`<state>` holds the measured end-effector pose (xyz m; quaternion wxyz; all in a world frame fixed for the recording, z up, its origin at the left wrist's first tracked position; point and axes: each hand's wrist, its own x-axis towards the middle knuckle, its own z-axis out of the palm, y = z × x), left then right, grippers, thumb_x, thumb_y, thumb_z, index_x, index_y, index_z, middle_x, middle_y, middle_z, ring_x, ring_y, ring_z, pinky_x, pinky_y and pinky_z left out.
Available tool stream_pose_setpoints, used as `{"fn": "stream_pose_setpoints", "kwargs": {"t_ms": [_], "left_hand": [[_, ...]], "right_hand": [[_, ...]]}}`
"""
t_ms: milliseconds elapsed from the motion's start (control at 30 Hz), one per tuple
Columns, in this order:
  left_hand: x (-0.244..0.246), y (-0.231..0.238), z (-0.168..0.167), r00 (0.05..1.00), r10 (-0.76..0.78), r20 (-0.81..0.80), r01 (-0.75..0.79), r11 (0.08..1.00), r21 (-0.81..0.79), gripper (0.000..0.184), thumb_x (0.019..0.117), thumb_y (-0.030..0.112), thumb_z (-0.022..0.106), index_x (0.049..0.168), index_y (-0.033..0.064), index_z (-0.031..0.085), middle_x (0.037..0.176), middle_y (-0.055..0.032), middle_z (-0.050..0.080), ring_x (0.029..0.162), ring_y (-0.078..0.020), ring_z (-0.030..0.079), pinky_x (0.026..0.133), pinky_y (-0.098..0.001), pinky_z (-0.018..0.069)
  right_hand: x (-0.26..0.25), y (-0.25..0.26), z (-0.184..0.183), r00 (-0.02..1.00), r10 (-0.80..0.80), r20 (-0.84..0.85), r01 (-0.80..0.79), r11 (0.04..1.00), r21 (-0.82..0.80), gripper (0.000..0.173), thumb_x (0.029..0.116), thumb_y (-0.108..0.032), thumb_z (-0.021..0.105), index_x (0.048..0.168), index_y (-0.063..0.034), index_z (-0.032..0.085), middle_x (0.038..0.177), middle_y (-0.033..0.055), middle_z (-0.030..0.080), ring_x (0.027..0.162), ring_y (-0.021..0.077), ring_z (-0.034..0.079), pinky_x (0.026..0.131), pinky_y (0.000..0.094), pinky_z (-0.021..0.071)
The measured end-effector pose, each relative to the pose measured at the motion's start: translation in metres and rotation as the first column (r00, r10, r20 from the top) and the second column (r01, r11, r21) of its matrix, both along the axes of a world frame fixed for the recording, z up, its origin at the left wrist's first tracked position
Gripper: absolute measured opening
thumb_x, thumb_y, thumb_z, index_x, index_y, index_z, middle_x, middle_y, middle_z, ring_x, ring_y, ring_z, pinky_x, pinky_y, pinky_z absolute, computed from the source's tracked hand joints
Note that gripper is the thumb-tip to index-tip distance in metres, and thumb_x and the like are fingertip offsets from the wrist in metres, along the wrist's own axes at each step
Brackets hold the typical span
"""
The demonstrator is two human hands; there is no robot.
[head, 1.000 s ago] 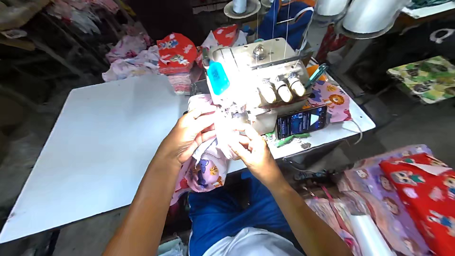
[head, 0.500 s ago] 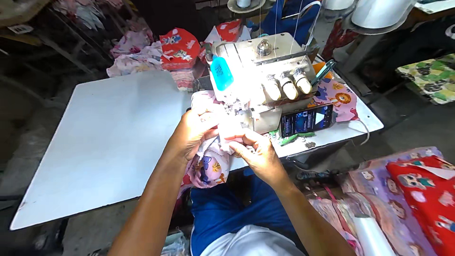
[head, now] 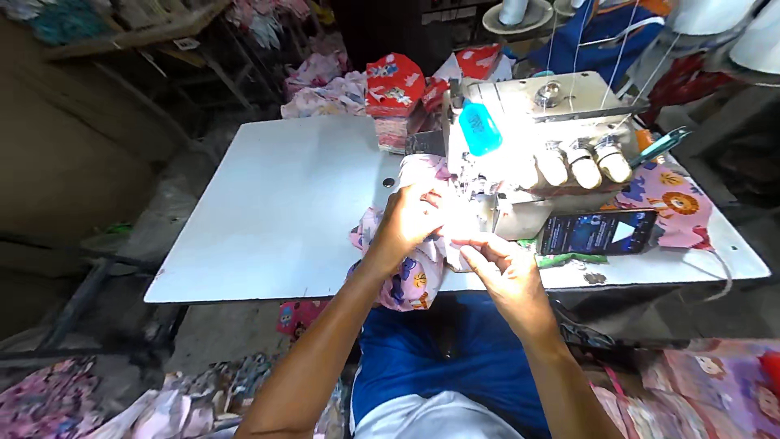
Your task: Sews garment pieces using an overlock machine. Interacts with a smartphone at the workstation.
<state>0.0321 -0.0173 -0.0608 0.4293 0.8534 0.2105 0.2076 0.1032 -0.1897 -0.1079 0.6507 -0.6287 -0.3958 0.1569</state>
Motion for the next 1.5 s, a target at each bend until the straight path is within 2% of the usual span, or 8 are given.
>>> {"fn": "stream_pose_setpoints", "kwargs": {"t_ms": [167, 267, 333, 500, 667, 900, 1133, 1500], "left_hand": [[-0.011, -0.016, 0.003, 0.999, 0.036, 0.035, -0.047, 0.902, 0.43, 0.008, 0.087, 0.001, 0.07, 0.095, 0.0003, 0.067, 0.089, -0.017, 0.064, 0.083, -0.0307, 0.064, 0.073, -0.0468, 0.0521], [-0.005, -0.011, 0.007, 0.993, -0.112, 0.038, 0.1, 0.965, 0.242, 0.015, 0.0837, 0.003, 0.07, 0.099, 0.0032, 0.072, 0.083, -0.005, 0.067, 0.072, -0.0103, 0.06, 0.065, -0.0283, 0.0478], [-0.006, -0.003, 0.015, 0.963, -0.255, 0.092, 0.258, 0.966, -0.019, 0.022, 0.0877, 0.001, 0.067, 0.11, 0.0016, 0.07, 0.095, 0.0002, 0.071, 0.078, 0.0028, 0.063, 0.069, -0.0139, 0.0517], [-0.012, 0.017, 0.026, 0.999, 0.041, 0.01, -0.04, 0.994, -0.1, 0.014, 0.0993, 0.002, 0.061, 0.112, -0.0002, 0.066, 0.09, -0.0039, 0.07, 0.066, -0.0025, 0.066, 0.063, -0.0194, 0.0569], [0.005, 0.024, 0.022, 0.988, 0.058, -0.145, -0.087, 0.975, -0.206, 0.012, 0.1015, 0.006, 0.062, 0.107, -0.0041, 0.065, 0.078, -0.0075, 0.072, 0.06, -0.0091, 0.07, 0.059, -0.0255, 0.0614], [0.028, 0.033, 0.012, 0.991, -0.054, -0.124, 0.061, 0.996, 0.058, 0.022, 0.0906, 0.005, 0.073, 0.112, -0.0016, 0.072, 0.088, -0.012, 0.072, 0.067, -0.0111, 0.066, 0.067, -0.0286, 0.0567], [0.022, 0.03, 0.023, 0.989, -0.051, -0.14, -0.018, 0.891, -0.453, 0.018, 0.0998, 0.002, 0.061, 0.116, -0.0013, 0.066, 0.091, -0.0048, 0.069, 0.069, -0.0042, 0.064, 0.063, -0.0195, 0.0546], [0.026, 0.024, 0.02, 0.986, -0.111, -0.123, 0.068, 0.949, -0.308, 0.025, 0.0948, -0.001, 0.066, 0.12, -0.0023, 0.064, 0.091, -0.0031, 0.072, 0.072, -0.0006, 0.064, 0.066, -0.0181, 0.0544]], "right_hand": [[-0.008, 0.003, -0.004, 0.989, -0.091, 0.119, 0.104, 0.988, -0.11, 0.037, 0.0835, -0.033, 0.082, 0.108, -0.0096, 0.068, 0.093, -0.0016, 0.067, 0.08, -0.0002, 0.062, 0.073, 0.0163, 0.0517], [-0.011, 0.012, -0.007, 0.925, -0.227, 0.304, 0.274, 0.954, -0.123, 0.031, 0.085, -0.024, 0.078, 0.105, -0.0037, 0.067, 0.091, 0.0092, 0.067, 0.082, 0.0193, 0.063, 0.076, 0.0385, 0.0511], [-0.006, 0.015, -0.009, 0.89, -0.285, 0.357, 0.339, 0.936, -0.098, 0.025, 0.0868, -0.016, 0.074, 0.106, -0.0021, 0.068, 0.088, 0.0109, 0.069, 0.081, 0.0218, 0.068, 0.075, 0.0412, 0.0548], [0.0, 0.013, -0.011, 0.928, -0.289, 0.233, 0.313, 0.947, -0.071, 0.015, 0.0937, -0.021, 0.069, 0.094, -0.0057, 0.072, 0.077, -0.0006, 0.068, 0.068, -0.0012, 0.061, 0.066, 0.0153, 0.0506], [-0.01, 0.022, -0.002, 0.973, -0.2, 0.115, 0.197, 0.98, 0.043, 0.013, 0.0965, -0.013, 0.067, 0.097, -0.0027, 0.074, 0.084, 0.0007, 0.074, 0.079, -0.0007, 0.069, 0.076, 0.0145, 0.0567], [-0.024, 0.031, -0.004, 0.978, -0.175, 0.113, 0.172, 0.985, 0.032, 0.017, 0.098, -0.018, 0.066, 0.1, -0.0034, 0.075, 0.085, 0.0011, 0.074, 0.076, -0.0006, 0.067, 0.072, 0.015, 0.0559], [-0.023, 0.017, -0.015, 0.995, -0.101, 0.006, 0.101, 0.994, 0.051, 0.012, 0.0964, -0.011, 0.066, 0.1, -0.0008, 0.073, 0.085, 0.0011, 0.074, 0.076, 0.0, 0.069, 0.073, 0.0148, 0.0575], [-0.025, 0.015, -0.016, 0.995, -0.101, -0.021, 0.102, 0.995, 0.025, 0.012, 0.0962, -0.009, 0.066, 0.102, -0.0004, 0.072, 0.086, 0.0034, 0.073, 0.078, 0.0018, 0.068, 0.075, 0.0177, 0.0572]]}}
